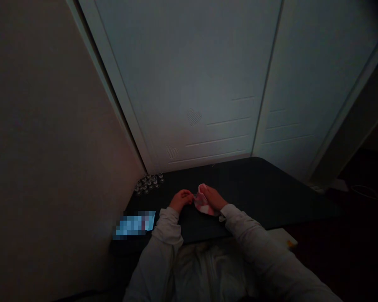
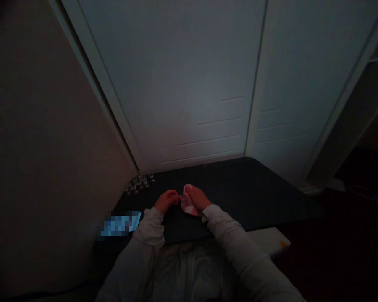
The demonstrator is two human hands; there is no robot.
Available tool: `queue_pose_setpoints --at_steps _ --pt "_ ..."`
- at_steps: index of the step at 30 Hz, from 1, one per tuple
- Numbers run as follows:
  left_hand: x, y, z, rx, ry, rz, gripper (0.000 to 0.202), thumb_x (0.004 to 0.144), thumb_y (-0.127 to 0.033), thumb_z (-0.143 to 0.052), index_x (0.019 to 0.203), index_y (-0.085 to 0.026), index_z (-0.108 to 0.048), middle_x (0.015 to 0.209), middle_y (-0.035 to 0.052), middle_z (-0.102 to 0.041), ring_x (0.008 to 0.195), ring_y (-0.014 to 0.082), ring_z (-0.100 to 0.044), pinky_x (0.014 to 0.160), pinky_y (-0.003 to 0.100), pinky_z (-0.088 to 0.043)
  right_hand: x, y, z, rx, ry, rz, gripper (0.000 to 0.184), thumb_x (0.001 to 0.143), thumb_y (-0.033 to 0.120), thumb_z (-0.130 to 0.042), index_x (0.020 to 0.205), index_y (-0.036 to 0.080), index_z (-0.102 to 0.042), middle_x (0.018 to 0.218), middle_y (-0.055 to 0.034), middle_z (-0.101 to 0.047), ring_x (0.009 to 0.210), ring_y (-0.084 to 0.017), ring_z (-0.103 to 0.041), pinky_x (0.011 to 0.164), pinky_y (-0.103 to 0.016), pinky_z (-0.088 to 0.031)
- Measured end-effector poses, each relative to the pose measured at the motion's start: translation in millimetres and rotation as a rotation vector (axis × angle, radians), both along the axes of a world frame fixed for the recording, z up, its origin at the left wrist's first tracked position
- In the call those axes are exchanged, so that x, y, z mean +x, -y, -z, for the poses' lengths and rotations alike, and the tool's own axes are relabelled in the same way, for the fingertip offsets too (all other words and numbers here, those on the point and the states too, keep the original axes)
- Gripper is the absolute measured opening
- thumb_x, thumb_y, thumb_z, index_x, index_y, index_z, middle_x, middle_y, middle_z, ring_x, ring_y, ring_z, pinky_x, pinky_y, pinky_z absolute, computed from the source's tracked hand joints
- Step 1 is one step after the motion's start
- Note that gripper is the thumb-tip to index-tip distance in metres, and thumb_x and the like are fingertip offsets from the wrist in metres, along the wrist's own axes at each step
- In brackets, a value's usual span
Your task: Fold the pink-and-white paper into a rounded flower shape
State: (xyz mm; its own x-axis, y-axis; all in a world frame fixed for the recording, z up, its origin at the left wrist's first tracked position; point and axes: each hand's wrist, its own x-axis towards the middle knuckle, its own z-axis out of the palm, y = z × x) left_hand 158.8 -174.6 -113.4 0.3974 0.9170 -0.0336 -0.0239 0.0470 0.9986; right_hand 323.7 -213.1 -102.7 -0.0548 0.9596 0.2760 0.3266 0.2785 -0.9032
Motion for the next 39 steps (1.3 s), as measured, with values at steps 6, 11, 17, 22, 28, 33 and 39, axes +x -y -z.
queue_pose_setpoints --at_steps 6,11,17,22,28,33,39 --pt "0.0 -1.6 1.3 -0.021 0.004 -0.013 0.036 0.052 -0.033 -0.068 0.075 -0.013 -0.049 0.064 0.0006 -0.057 0.052 0.0075 -0.051 0.053 0.023 -0.040 0.9 -3.8 4.2 0.002 -0.012 -0.031 0.030 0.075 0.041 -0.037 0.077 0.016 -0.053 0.075 -0.0013 -0.055 0.070 -0.013 -0.048 0.064 -0.025 -0.037" --pt "0.3 -0.6 0.3 -0.019 0.010 -0.027 0.037 0.052 -0.032 -0.068 0.076 -0.013 -0.049 0.064 0.0003 -0.056 0.052 0.0075 -0.051 0.052 0.022 -0.040 2.0 -6.7 8.6 -0.010 0.010 -0.020 0.024 0.072 0.037 -0.044 0.080 0.017 -0.055 0.077 -0.0015 -0.057 0.069 -0.012 -0.049 0.064 -0.024 -0.038" --pt "0.6 0.7 -1.3 -0.025 0.016 -0.029 0.039 0.049 -0.034 -0.069 0.075 -0.013 -0.049 0.064 0.0004 -0.057 0.052 0.0075 -0.051 0.052 0.022 -0.040 3.3 -4.3 5.4 0.000 0.051 -0.029 0.025 0.071 0.036 -0.045 0.079 0.016 -0.056 0.077 -0.0020 -0.057 0.067 -0.012 -0.049 0.063 -0.024 -0.037" --pt "0.9 1.0 -2.0 -0.022 0.008 -0.029 0.039 0.049 -0.035 -0.069 0.075 -0.013 -0.049 0.063 -0.0001 -0.057 0.051 0.0071 -0.050 0.052 0.022 -0.040 2.4 -3.5 5.0 -0.002 0.038 -0.038 0.028 0.072 0.039 -0.043 0.080 0.015 -0.055 0.076 -0.0017 -0.056 0.068 -0.012 -0.048 0.062 -0.023 -0.037" --pt "1.4 0.9 -1.4 -0.005 0.011 -0.029 0.037 0.050 -0.034 -0.068 0.074 -0.013 -0.049 0.062 -0.0001 -0.056 0.051 0.0074 -0.050 0.052 0.023 -0.039 1.4 -4.2 5.4 0.032 0.053 -0.027 0.034 0.077 0.043 -0.033 0.077 0.015 -0.053 0.076 -0.0019 -0.055 0.069 -0.012 -0.048 0.064 -0.024 -0.036" --pt "1.3 0.4 -1.0 -0.009 0.010 -0.022 0.039 0.050 -0.036 -0.068 0.074 -0.013 -0.048 0.062 -0.0004 -0.056 0.050 0.0071 -0.049 0.052 0.023 -0.039 0.2 -1.7 4.3 0.037 0.021 -0.038 0.036 0.078 0.045 -0.029 0.075 0.016 -0.050 0.073 -0.0010 -0.053 0.067 -0.012 -0.046 0.063 -0.023 -0.035" --pt "1.0 -0.3 -0.3 0.004 0.011 0.008 0.036 0.053 -0.035 -0.067 0.074 -0.013 -0.047 0.062 0.0007 -0.057 0.051 0.0075 -0.050 0.053 0.022 -0.039 0.2 -0.2 1.8 0.012 -0.018 -0.035 0.038 0.079 0.046 -0.028 0.072 0.016 -0.050 0.070 -0.0007 -0.053 0.065 -0.012 -0.045 0.061 -0.023 -0.035"
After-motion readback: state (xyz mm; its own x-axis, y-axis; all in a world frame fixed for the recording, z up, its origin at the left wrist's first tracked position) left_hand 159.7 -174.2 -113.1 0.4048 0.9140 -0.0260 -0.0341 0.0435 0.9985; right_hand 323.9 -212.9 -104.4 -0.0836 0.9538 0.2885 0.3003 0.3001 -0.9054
